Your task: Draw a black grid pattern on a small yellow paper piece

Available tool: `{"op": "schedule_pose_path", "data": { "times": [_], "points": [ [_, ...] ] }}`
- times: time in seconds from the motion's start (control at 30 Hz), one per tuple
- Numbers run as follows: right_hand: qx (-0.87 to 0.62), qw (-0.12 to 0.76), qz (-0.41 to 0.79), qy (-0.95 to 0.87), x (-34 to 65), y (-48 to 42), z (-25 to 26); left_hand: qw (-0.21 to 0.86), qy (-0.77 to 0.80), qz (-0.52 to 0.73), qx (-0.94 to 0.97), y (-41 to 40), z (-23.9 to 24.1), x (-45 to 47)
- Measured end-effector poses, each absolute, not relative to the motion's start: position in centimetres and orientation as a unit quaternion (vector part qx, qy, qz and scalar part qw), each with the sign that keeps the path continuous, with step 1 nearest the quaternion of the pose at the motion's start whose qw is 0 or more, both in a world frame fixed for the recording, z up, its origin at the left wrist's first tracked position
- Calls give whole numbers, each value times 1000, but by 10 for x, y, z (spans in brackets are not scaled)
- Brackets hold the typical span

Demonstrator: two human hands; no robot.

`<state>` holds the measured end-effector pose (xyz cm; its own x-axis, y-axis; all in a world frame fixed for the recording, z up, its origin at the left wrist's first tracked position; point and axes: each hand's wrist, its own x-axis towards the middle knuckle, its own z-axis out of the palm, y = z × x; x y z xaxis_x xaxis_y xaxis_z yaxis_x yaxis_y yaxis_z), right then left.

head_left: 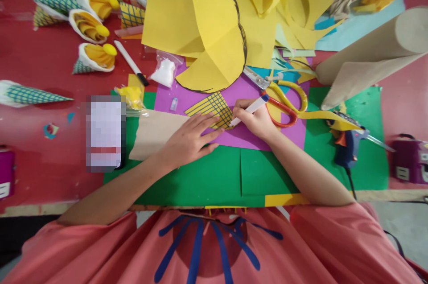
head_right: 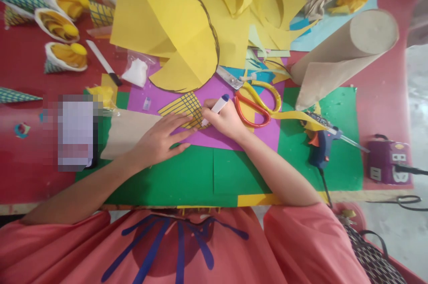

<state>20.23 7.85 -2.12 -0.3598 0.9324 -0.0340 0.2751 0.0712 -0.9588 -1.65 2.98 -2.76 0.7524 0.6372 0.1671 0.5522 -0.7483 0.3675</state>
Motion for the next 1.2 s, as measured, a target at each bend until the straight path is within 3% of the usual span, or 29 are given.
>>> {"op": "schedule_pose_path", "data": {
  "times": [0.47, 0.77, 0.93, 1.07, 1.2],
  "points": [
    [-443, 312, 505, -672, 202, 79, -21, 152, 318, 144, 925, 30, -29, -17],
    [-467, 442, 540, -543, 206, 80, -22, 161, 297, 143, 930, 29, -28, -17],
    [-454, 465, 546, -529, 206, 80, -24, 145, 250, 181, 940, 26, -24, -18],
    [-467, 451, 537, -539, 205, 81, -23, 110, 307, 217, 920, 26, -22, -20],
    [-462, 442, 527, -559, 205, 81, -25, 75, 387, 176, 902, 28, -24, -19]
  ]
}}
